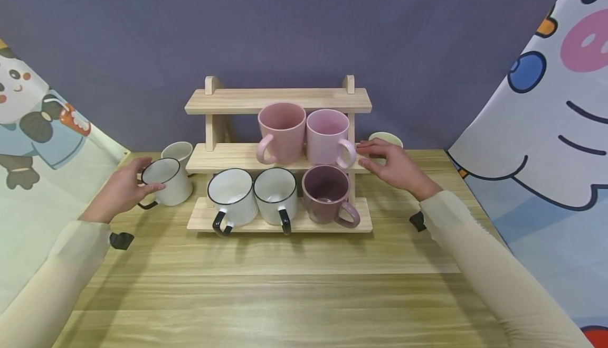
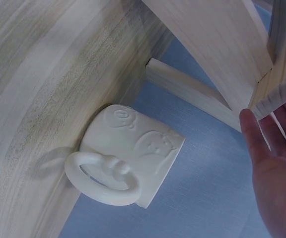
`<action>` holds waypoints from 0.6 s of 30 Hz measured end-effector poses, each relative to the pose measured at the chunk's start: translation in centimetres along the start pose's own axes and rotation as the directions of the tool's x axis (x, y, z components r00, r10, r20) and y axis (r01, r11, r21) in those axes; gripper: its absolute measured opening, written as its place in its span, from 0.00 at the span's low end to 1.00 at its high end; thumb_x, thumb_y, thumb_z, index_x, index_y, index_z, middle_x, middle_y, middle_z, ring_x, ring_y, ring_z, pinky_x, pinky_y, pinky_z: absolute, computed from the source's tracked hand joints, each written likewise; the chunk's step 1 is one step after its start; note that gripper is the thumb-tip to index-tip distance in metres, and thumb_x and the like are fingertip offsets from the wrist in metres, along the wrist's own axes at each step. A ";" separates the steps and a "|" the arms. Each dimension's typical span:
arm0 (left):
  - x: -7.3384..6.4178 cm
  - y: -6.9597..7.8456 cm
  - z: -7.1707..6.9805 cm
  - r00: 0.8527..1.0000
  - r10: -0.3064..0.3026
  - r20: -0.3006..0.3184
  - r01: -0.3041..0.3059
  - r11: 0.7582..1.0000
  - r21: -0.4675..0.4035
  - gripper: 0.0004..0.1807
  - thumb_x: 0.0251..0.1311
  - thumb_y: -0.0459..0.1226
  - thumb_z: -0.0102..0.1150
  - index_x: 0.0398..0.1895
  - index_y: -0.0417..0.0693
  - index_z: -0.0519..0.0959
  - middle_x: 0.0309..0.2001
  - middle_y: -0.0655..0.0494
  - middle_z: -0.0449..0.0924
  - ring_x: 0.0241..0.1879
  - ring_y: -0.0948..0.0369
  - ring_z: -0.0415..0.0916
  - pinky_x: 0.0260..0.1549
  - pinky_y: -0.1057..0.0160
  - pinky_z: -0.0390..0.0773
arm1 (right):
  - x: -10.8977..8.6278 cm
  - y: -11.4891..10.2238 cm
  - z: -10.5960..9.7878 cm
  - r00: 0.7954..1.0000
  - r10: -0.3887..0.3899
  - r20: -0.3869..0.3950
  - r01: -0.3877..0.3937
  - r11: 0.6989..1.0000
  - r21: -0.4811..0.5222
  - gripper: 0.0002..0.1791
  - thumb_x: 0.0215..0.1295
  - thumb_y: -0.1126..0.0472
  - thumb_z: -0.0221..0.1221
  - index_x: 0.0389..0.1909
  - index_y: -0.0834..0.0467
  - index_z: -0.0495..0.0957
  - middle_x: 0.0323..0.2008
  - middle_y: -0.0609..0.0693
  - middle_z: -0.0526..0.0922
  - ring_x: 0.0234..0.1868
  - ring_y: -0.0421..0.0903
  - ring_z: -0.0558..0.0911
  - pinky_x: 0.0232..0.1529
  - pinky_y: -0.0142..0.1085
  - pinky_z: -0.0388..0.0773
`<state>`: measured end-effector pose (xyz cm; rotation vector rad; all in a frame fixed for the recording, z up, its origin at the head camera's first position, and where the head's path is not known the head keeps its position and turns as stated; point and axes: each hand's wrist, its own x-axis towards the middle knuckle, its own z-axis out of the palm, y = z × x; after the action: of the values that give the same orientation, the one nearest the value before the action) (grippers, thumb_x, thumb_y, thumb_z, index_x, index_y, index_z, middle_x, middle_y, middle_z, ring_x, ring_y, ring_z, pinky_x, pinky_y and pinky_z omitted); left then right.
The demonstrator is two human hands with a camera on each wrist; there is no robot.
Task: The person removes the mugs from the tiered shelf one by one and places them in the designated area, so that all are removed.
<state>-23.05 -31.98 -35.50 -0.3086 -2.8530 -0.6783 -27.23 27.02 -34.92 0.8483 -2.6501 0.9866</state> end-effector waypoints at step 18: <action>0.7 0.0 0.1 1.000 -0.022 0.020 0.022 1.000 -0.011 0.36 0.54 0.36 0.68 0.60 0.26 0.63 0.51 0.26 0.70 0.48 0.36 0.70 0.45 0.39 0.68 | 0.0 0.1 0.0 1.000 -0.011 -0.015 0.011 1.000 0.004 0.15 0.64 0.58 0.61 0.49 0.61 0.81 0.53 0.52 0.78 0.58 0.51 0.71 0.55 0.51 0.66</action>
<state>-23.70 -31.80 -35.42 -0.2871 -2.8766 -0.6989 -27.23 27.05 -34.97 0.8519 -2.6292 0.9920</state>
